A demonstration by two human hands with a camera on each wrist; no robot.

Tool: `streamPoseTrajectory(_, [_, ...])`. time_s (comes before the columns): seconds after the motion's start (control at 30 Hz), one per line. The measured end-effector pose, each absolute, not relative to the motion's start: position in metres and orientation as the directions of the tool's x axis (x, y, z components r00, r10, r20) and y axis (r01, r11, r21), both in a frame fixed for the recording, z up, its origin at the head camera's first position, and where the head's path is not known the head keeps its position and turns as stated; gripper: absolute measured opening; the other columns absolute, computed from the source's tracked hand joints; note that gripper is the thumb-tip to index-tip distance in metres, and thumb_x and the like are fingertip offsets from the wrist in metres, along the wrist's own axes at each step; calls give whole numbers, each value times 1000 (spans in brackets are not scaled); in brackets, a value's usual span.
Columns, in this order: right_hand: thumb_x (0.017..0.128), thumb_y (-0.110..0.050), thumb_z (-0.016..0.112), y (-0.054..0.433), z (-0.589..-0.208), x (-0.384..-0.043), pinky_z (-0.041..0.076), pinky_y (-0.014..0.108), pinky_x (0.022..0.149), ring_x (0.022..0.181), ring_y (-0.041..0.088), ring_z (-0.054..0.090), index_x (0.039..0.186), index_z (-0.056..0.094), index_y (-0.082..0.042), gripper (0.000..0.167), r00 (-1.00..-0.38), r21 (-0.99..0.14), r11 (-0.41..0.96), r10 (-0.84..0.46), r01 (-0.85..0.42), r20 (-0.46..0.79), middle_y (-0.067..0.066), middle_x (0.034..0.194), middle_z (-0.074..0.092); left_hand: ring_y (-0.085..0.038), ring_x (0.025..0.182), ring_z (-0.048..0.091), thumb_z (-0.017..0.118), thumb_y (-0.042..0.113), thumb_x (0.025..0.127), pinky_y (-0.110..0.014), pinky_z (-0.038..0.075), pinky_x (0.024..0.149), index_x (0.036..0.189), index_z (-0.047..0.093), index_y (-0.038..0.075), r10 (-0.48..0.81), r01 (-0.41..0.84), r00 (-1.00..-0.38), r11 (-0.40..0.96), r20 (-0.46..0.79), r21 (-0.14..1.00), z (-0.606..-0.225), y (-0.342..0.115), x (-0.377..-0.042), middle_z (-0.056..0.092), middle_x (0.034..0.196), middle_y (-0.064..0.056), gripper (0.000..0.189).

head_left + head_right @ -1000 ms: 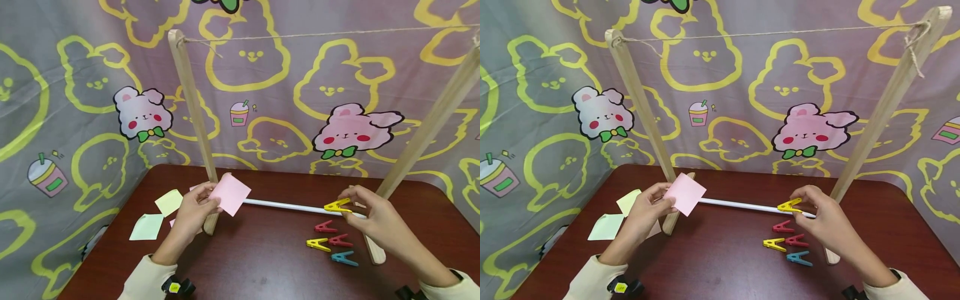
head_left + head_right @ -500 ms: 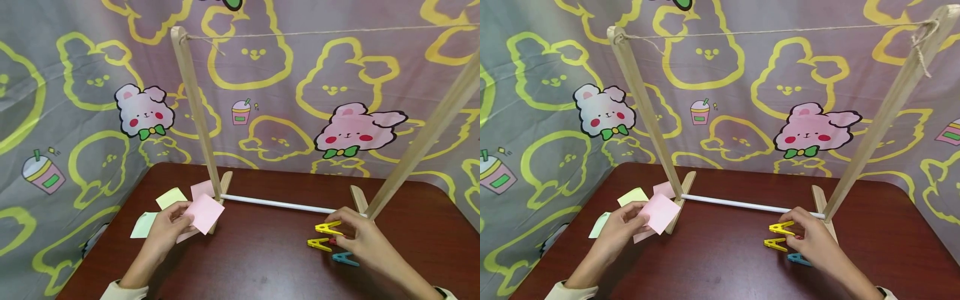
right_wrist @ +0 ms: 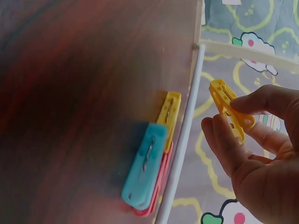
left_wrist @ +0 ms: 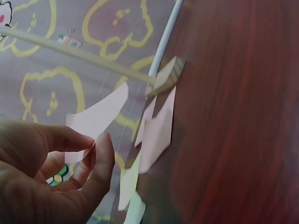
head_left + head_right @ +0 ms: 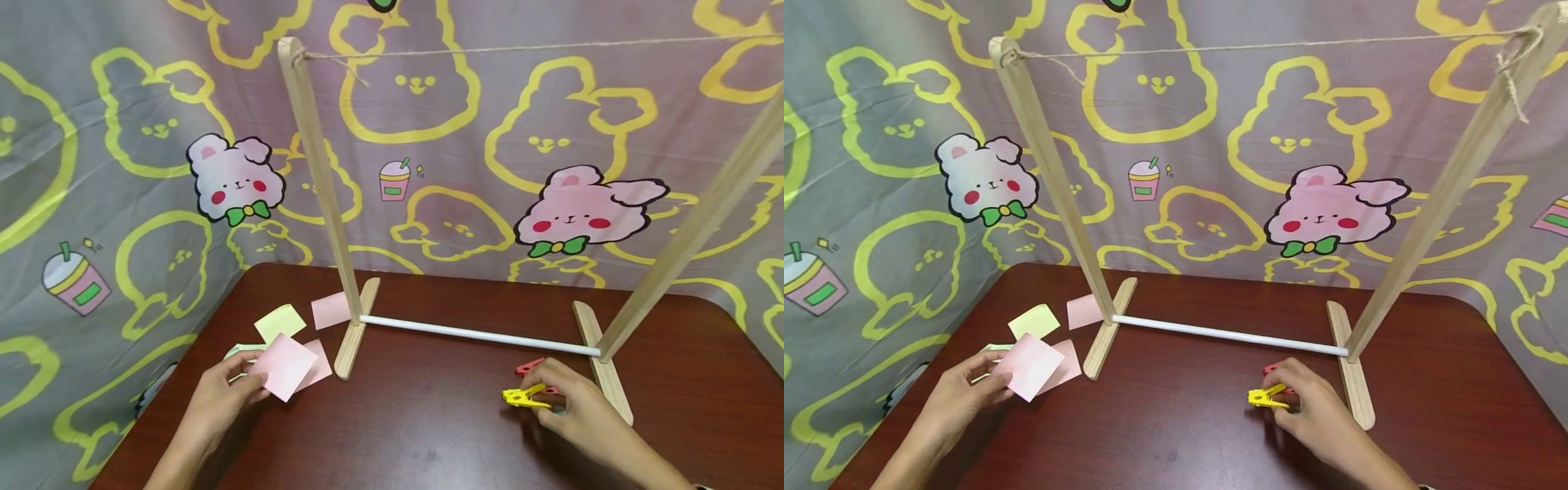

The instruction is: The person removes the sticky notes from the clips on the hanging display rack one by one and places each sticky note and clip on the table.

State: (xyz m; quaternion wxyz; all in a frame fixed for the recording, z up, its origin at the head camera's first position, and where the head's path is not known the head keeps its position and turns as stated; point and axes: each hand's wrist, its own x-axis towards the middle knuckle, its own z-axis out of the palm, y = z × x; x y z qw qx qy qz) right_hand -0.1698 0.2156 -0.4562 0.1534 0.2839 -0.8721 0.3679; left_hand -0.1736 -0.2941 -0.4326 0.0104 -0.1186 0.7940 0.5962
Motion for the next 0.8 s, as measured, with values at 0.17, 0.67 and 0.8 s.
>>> streamPoseTrajectory(0.17, [63, 20, 84, 211, -467, -168, 63, 21, 68, 102, -6, 62, 98, 68, -20, 56, -780, -547, 558, -407, -624, 475, 2, 107, 67, -6, 83, 69, 64, -5, 97, -26, 66, 77, 141, 52, -13, -197, -248, -961, 325, -191, 912, -437, -312, -167, 62, 112, -17, 47])
streamPoseTrajectory(0.67, [60, 9, 89, 202, -478, -161, 46, 21, 62, 85, 0, 59, 95, 67, -26, 53, -765, -412, 652, -465, -637, 447, 2, 103, 72, -10, 81, 66, 62, -6, 95, -24, 65, 73, 142, 49, -14, -212, -332, -941, 438, -263, 836, -452, -339, -157, 65, 101, -13, 49])
streamPoseTrajectory(0.8, [55, 5, 92, 200, -482, -161, 54, 28, 72, 98, 14, 65, 92, 67, -29, 56, -756, -338, 696, -464, -633, 462, -2, 102, 73, -9, 81, 65, 63, -5, 95, -23, 64, 71, 140, 50, -16, -200, -327, -944, 485, -261, 811, -454, -344, -155, 66, 98, -12, 48])
